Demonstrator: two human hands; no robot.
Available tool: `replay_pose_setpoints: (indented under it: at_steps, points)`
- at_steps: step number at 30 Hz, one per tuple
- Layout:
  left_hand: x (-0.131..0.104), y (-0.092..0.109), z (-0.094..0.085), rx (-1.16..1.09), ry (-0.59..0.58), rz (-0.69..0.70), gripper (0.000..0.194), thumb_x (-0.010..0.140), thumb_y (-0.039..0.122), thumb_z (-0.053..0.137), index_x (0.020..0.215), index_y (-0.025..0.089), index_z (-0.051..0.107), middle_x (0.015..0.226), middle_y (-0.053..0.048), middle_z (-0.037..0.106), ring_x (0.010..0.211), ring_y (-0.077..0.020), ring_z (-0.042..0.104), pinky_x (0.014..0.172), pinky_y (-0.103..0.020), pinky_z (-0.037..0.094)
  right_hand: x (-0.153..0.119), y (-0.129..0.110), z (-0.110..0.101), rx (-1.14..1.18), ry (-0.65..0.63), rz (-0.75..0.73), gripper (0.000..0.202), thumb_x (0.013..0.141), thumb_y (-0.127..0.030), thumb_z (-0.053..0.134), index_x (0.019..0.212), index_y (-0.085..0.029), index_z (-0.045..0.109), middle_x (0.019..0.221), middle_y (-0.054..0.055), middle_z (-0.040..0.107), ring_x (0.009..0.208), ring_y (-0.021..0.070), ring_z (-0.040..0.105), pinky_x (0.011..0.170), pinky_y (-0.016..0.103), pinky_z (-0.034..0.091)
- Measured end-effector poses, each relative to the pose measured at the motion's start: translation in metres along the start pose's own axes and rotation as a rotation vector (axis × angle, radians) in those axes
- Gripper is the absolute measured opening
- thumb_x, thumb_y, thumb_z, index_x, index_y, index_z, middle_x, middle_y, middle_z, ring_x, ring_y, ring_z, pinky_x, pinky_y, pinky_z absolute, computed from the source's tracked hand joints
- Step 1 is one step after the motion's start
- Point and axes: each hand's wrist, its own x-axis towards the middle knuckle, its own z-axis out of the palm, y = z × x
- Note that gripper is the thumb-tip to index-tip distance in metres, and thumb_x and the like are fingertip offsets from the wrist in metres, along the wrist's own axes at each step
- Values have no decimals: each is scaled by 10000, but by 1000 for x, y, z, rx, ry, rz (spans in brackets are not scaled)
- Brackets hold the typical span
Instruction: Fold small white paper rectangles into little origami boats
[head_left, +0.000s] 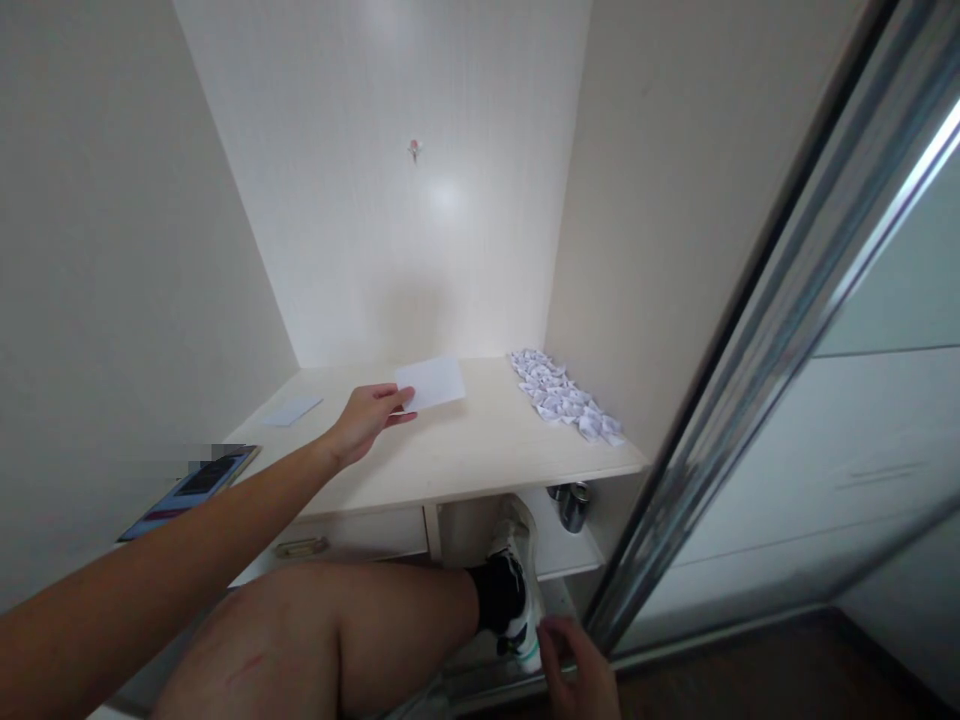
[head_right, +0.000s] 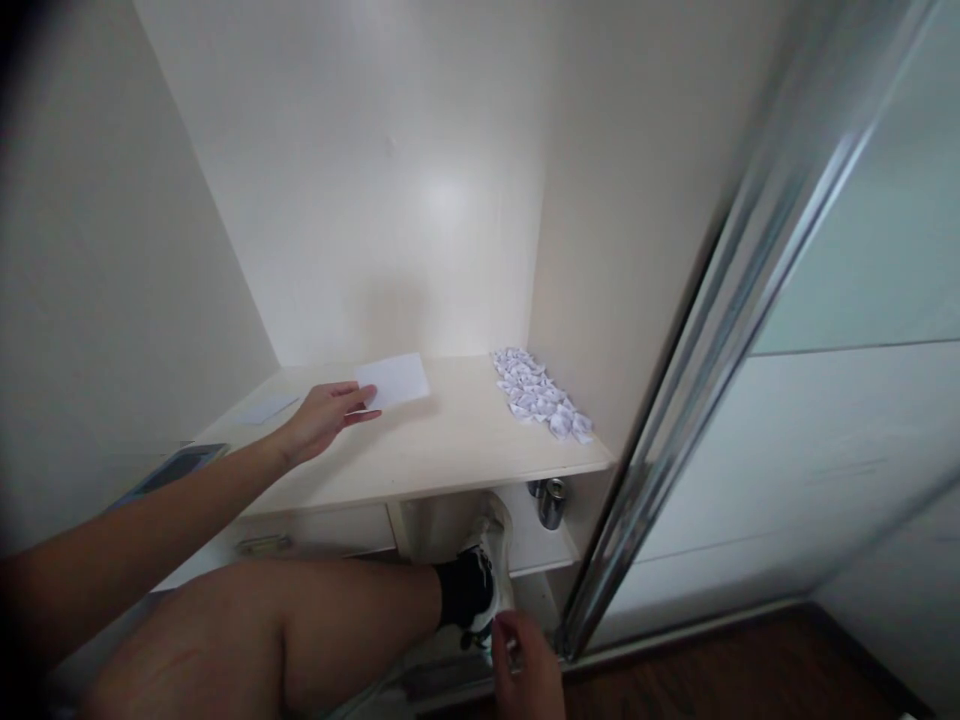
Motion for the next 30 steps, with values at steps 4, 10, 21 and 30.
replay_pose_setpoints:
  at_steps: [4, 10, 21, 30]
  points:
    - [6, -1, 7, 7, -72, -44, 375, 610, 437, 913, 762, 133, 757, 916, -100, 727, 840, -194, 664, 793, -381, 662, 108, -39, 25, 197, -110, -17, 294, 898, -511, 629, 876, -232, 720, 819, 93, 755, 733, 266, 716, 694, 387, 590]
    - [30, -30, -10, 50, -119, -61, 409, 633, 515, 890, 784, 152, 779, 937, -93, 732, 895, -201, 660, 778, -326, 636, 278, -73, 99, 346, -386, -41, 487, 787, -469, 764, 1182, -204, 662, 1266, 138, 707, 987, 232, 714, 730, 327, 589]
    - [96, -106, -82, 181, 185, -56, 237, 745, 376, 810, 769, 156, 722, 722, -6, 670, 627, -132, 599, 579, -275, 542, 369, -62, 227, 226, -793, -128, 214, 808, -354, 722, 731, -165, 656, 666, -12, 638, 588, 119, 545, 597, 270, 431]
    - [94, -114, -87, 300, 226, -23, 372, 641, 462, 834, 877, 185, 759, 839, -53, 733, 602, -174, 627, 491, -296, 497, 371, -46, 223, 178, -847, -233, 216, 749, -381, 707, 674, -189, 643, 646, -7, 601, 620, 134, 515, 615, 285, 397]
